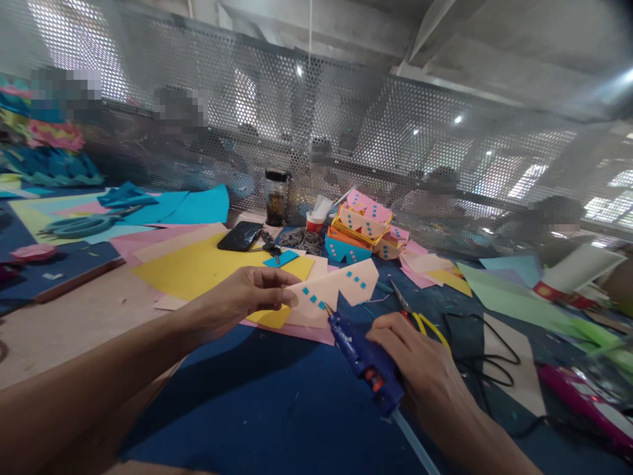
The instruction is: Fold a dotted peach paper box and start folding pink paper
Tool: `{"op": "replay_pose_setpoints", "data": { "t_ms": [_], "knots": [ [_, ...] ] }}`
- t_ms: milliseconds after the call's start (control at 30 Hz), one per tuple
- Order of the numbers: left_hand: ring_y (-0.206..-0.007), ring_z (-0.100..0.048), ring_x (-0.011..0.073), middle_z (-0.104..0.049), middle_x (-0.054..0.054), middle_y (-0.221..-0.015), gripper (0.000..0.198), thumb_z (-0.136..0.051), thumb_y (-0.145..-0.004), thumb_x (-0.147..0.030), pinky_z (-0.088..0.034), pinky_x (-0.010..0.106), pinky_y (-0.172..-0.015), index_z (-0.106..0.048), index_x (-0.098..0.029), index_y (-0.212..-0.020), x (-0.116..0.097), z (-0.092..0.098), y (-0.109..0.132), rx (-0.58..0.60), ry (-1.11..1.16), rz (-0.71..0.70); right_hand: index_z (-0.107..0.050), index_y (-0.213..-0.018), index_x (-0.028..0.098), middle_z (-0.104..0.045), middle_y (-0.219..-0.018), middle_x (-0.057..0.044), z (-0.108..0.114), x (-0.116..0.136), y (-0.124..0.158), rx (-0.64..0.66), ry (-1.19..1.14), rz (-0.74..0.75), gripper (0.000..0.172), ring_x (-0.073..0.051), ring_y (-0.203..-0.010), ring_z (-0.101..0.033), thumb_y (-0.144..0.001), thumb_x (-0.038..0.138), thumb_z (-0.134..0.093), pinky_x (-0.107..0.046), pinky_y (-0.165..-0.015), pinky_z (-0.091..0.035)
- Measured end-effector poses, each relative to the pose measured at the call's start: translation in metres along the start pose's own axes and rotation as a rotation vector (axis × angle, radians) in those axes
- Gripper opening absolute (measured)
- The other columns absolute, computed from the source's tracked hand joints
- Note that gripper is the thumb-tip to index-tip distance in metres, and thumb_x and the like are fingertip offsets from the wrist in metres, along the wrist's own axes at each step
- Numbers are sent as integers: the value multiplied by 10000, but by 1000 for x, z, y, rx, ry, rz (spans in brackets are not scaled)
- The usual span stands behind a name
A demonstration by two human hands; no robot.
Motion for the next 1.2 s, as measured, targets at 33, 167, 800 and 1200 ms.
{"op": "replay_pose_setpoints", "data": {
  "t_ms": [33, 167, 800, 1200],
  "knots": [
    [-879, -653, 178, -769, 53, -997, 330, -858, -744, -391, -466, 262, -773, -802, -223, -1023, 0, 0, 0, 2, 1, 0, -552, -1112, 203, -602, -1091, -85, 0, 0, 0, 3, 1, -3, 236, -207, -845, -617, -920, 68, -543, -315, -700, -493],
    [-833, -640, 166, -764, 41, -940, 323, -869, -724, -391, -457, 254, -737, -806, -221, -992, -1, 1, -1, -17, 0, 0, -560, -1098, 200, -605, -1082, -87, 0, -1, -1, -2, 5, -7, 205, -209, -842, -622, -923, 94, -572, -314, -694, -499],
    [-852, -638, 153, -764, 17, -942, 296, -875, -729, -369, -446, 244, -759, -808, -244, -989, -1, -3, 0, 15, 25, 3, -551, -1106, 193, -603, -1085, -89, 0, 3, -2, -7, 29, 13, 194, -207, -821, -615, -940, 92, -546, -322, -690, -492],
    [-869, -639, 166, -768, 33, -974, 318, -860, -736, -352, -440, 260, -767, -800, -222, -1020, -1, -1, 0, 13, 11, -3, -557, -1114, 205, -610, -1086, -76, -1, 3, 1, 9, 5, 14, 225, -204, -836, -614, -921, 90, -569, -304, -690, -469]
  ]
}}
Point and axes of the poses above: each hand's wrist, its own y-axis away from the middle knuckle, its own z-axis out of the back of the hand, x = y × z, the point moved 9 cm from there along -y, towards the middle knuckle
